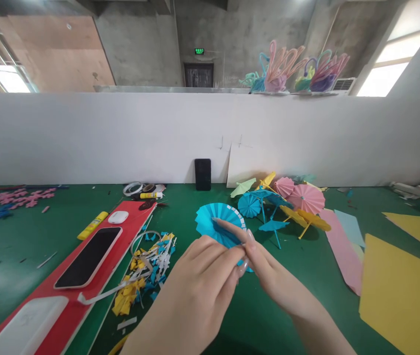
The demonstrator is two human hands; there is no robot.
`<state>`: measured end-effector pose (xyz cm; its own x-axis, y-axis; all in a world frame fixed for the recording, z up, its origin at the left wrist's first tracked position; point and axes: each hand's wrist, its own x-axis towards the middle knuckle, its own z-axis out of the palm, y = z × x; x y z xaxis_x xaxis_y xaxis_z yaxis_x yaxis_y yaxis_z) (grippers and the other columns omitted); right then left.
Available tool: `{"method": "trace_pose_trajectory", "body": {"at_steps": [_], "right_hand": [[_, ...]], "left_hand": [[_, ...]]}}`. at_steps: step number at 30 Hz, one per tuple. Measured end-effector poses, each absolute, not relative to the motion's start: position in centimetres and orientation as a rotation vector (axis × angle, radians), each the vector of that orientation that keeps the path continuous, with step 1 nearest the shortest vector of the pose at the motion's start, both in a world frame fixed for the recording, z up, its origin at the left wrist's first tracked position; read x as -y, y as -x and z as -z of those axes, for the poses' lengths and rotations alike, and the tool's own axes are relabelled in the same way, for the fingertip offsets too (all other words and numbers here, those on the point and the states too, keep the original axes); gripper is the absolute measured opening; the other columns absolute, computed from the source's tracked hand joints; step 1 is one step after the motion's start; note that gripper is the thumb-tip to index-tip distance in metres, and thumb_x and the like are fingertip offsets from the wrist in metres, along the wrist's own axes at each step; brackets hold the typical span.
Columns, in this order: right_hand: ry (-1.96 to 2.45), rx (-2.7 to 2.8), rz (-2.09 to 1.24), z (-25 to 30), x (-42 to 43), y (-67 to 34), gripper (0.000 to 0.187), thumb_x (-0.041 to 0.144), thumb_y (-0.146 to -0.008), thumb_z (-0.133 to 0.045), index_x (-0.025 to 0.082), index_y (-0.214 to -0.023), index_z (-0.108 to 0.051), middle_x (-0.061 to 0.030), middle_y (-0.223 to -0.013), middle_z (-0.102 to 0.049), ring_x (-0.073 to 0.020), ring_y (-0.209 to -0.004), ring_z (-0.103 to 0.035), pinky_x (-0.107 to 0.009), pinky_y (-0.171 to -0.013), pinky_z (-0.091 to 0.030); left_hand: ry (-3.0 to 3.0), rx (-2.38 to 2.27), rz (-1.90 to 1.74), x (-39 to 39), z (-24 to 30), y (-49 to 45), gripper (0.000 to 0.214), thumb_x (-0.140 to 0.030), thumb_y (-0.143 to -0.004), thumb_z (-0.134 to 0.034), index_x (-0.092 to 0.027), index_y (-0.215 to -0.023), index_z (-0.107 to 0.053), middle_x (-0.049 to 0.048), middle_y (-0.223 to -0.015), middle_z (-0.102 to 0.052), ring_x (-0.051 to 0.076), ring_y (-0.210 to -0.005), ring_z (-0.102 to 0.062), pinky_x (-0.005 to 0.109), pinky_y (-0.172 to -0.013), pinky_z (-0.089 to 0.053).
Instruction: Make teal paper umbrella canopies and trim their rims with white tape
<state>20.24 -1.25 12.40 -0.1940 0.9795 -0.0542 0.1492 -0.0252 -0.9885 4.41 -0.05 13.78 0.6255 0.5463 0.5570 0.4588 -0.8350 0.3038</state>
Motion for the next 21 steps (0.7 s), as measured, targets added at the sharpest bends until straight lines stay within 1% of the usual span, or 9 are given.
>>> {"method": "trace_pose_trajectory", "body": {"at_steps": [2,5,7,9,12,15,17,19,21], "right_hand": [[1.256,1.444,-1.307,-12.31,1.22,-20.25,0.066,0.068,-0.085,-0.027,0.030,-0.137,-0.040,-0.0053,-0.131,-0.052,-0.0261,-0.132,-0.034,-0.049,-0.108,-0.026],[1.247,1.434,-1.308,-12.15,1.12,-20.27,0.064,0.067,-0.086,-0.028,0.030,-0.137,-0.042,-0.0064,-0.123,-0.058,-0.0267,-0.130,-0.036,-0.049,-0.106,-0.031],[1.241,1.428,-1.323,-12.10,1.07,-20.29,0.062,0.066,-0.087,-0.028,0.032,-0.137,-0.041,-0.0054,-0.128,-0.055,-0.0264,-0.132,-0.035,-0.049,-0.105,-0.033],[1.236,1.428,-1.342,-12.13,1.08,-20.30,0.062,0.066,-0.087,-0.027,0.033,-0.137,-0.040,-0.0035,-0.136,-0.049,-0.0254,-0.134,-0.031,-0.048,-0.106,-0.032],[1.215,1.440,-1.373,-12.28,1.18,-20.35,0.064,0.066,-0.087,-0.025,0.030,-0.139,-0.037,-0.0032,-0.143,-0.041,-0.0234,-0.136,-0.028,-0.046,-0.109,-0.027],[1.204,1.458,-1.376,-12.44,1.36,-20.44,0.068,0.068,-0.086,-0.024,0.028,-0.140,-0.035,-0.0031,-0.145,-0.038,-0.0228,-0.137,-0.026,-0.045,-0.112,-0.021],[1.224,1.475,-1.362,-12.50,1.49,-20.55,0.068,0.068,-0.086,-0.024,0.030,-0.140,-0.035,-0.0016,-0.146,-0.038,-0.0231,-0.134,-0.031,-0.044,-0.112,-0.022],[1.264,1.481,-1.340,-12.53,1.54,-20.70,0.066,0.068,-0.086,-0.022,0.033,-0.139,-0.036,-0.0001,-0.145,-0.039,-0.0238,-0.129,-0.041,-0.044,-0.110,-0.027],[1.310,1.474,-1.252,-12.55,1.45,-20.91,0.062,0.067,-0.087,-0.023,0.033,-0.135,-0.043,0.0001,-0.141,-0.044,-0.0249,-0.125,-0.045,-0.043,-0.106,-0.034]], "left_hand": [[-2.696,-0.846,-0.992,0.04,-13.76,-4.45,0.022,-0.012,-0.093,-0.038,-0.019,-0.107,-0.053,0.0011,-0.078,-0.058,0.016,-0.073,-0.052,0.026,-0.066,-0.043],[-2.666,-0.848,-0.995,0.00,-13.75,-4.53,0.022,-0.010,-0.092,-0.036,-0.020,-0.100,-0.054,0.0009,-0.074,-0.057,0.016,-0.069,-0.051,0.026,-0.063,-0.043],[-2.638,-0.858,-0.982,-0.02,-13.78,-4.56,0.021,-0.010,-0.092,-0.036,-0.020,-0.094,-0.054,0.0006,-0.073,-0.056,0.016,-0.069,-0.051,0.026,-0.063,-0.043],[-2.603,-0.873,-0.957,0.01,-13.83,-4.53,0.019,-0.011,-0.092,-0.036,-0.021,-0.091,-0.053,0.0002,-0.073,-0.056,0.015,-0.069,-0.051,0.026,-0.062,-0.043],[-2.549,-0.899,-0.913,0.10,-13.84,-4.40,0.018,-0.014,-0.093,-0.037,-0.022,-0.092,-0.053,-0.0005,-0.073,-0.056,0.015,-0.069,-0.051,0.025,-0.061,-0.043],[-2.506,-0.915,-0.912,0.09,-13.71,-4.22,0.018,-0.015,-0.094,-0.037,-0.023,-0.096,-0.054,-0.0006,-0.073,-0.056,0.015,-0.069,-0.051,0.025,-0.061,-0.043],[-2.484,-0.928,-0.926,-0.01,-13.61,-4.06,0.021,-0.014,-0.094,-0.037,-0.024,-0.102,-0.053,-0.0003,-0.075,-0.056,0.015,-0.070,-0.052,0.026,-0.064,-0.044],[-2.476,-0.949,-0.941,-0.15,-13.57,-3.87,0.024,-0.012,-0.094,-0.037,-0.024,-0.108,-0.051,0.0000,-0.078,-0.056,0.015,-0.073,-0.051,0.026,-0.065,-0.044],[-2.496,-0.970,-0.960,-0.31,-13.60,-3.68,0.026,-0.011,-0.094,-0.036,-0.024,-0.112,-0.050,0.0006,-0.081,-0.056,0.015,-0.075,-0.051,0.025,-0.064,-0.044]]}}
